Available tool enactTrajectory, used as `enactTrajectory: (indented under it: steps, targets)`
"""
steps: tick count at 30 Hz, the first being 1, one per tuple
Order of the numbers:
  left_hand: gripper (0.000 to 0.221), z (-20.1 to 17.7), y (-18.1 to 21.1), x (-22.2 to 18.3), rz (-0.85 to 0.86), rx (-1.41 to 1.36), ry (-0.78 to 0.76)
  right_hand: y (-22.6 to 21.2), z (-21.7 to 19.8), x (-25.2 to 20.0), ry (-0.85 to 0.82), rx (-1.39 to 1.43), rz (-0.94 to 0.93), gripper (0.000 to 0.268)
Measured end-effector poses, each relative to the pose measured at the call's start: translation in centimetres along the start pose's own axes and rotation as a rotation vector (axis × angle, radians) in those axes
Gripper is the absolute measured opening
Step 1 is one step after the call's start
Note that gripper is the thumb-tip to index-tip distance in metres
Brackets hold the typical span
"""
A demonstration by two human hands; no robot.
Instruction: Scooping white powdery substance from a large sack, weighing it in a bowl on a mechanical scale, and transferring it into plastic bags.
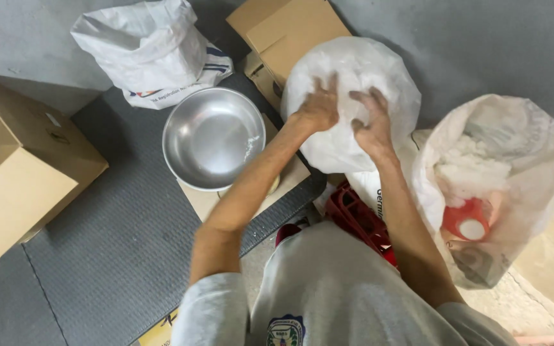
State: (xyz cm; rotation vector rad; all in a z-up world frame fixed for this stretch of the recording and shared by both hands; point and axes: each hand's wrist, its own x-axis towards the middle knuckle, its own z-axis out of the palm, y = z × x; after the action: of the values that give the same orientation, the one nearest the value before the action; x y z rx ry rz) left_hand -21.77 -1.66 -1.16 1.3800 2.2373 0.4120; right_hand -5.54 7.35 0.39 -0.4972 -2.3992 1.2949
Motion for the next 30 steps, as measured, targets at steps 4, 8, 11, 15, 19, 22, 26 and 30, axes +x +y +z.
enactTrajectory:
  steps: [4, 8, 11, 15, 19, 22, 26, 30]
  targets:
    - [0.093, -2.1, 4.3, -4.0, -0.452, -0.061, 0.137, 1.7, 1.5, -1.0, 0.289, 0.196, 0.012, 0.056]
    - [0.091, 3.7, 1.6, -3.0, -0.486, -0.182, 0.412, 3.1, 4.1, -1.5, 0.359, 0.204, 0.27, 0.067]
    - [0.097, 5.3, 2.3, -5.2, -0.548, -0.233, 0.392, 5.7, 6.1, -1.2, 0.279, 0.031, 0.229, 0.088]
    - [0.083, 8.7, 0.9, -7.3, -0.404, -0.281, 0.584, 6.5, 5.8, -1.4, 0.24, 0.035, 0.331, 0.084]
    - [0.051, 9.3, -0.5, -9.3, -0.607, -0.454, 0.621, 4.2, 3.0, -1.0, 0.318, 0.227, 0.371, 0.051]
    - [0.043, 10.5, -1.3, -9.7, -0.596, -0.716, 0.807, 1.2, 0.5, -1.0, 0.481, 0.503, 0.398, 0.038]
    - [0.047, 10.0, 1.7, -11.8, -0.478, -0.896, 0.973, 0.5, -1.2, -1.0, 0.576, 0.545, 0.199, 0.039]
    - [0.069, 8.2, 6.5, -16.7, -0.197, -0.604, 1.13, -0.1, -1.3, -2.3, 0.447, 0.288, 0.154, 0.04]
